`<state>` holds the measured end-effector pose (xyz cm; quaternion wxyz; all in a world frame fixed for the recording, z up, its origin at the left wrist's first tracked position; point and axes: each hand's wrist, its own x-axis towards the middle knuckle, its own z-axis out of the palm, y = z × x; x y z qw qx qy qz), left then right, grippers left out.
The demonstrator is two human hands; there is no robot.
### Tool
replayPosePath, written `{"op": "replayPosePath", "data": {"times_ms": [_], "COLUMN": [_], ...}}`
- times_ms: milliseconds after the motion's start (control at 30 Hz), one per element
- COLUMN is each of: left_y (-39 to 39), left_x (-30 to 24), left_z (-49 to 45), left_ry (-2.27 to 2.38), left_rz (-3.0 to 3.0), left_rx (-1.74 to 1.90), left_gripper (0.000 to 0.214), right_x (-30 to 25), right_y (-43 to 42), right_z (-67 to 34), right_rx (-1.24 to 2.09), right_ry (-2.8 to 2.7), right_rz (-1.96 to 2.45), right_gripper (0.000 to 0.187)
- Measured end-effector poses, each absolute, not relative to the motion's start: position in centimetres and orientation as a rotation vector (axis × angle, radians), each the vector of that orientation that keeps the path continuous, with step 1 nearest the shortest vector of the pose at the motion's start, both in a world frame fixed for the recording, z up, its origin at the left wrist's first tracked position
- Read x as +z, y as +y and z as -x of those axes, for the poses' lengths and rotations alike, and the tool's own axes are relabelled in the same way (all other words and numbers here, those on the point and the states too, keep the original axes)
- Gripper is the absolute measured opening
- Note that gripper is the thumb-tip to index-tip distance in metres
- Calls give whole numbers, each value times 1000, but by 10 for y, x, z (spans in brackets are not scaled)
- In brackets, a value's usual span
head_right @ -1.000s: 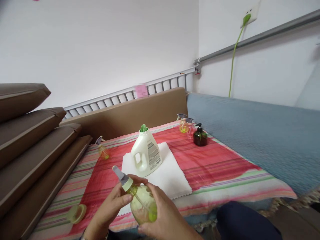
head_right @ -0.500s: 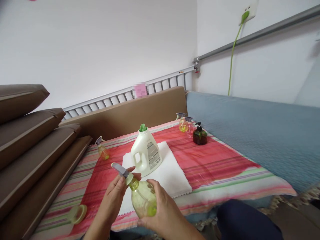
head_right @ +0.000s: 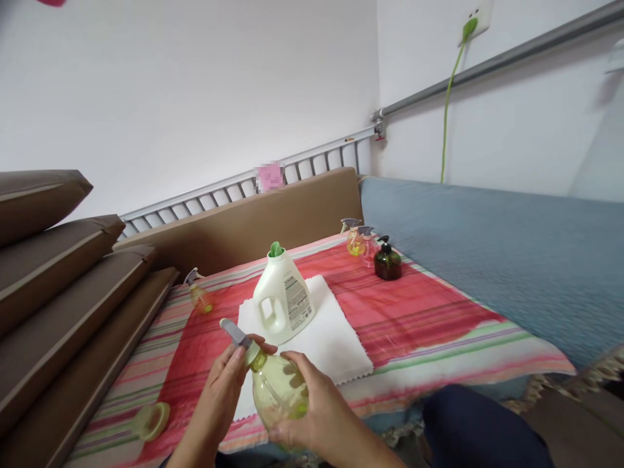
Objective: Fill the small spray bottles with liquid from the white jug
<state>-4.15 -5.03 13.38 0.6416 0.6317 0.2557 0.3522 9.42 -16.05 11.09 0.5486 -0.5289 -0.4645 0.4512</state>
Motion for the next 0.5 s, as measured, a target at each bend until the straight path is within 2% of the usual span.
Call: {"op": "replayPosePath", "data": {"times_ms": [267, 500], "left_y": [-64, -56], "left_x": [131, 117], "left_z": [27, 40], "left_ry": [630, 754], "left_rz": [-1240, -1404], "left_rx": [899, 965], "left_gripper": [34, 32], "right_x": [105, 91], "right_y": [-151, -138], "right_z": [-82, -77], "right_rx": [911, 924], "right_ry": [-1098, -1156], "right_rz": [1235, 1217], "right_gripper": [78, 73]}}
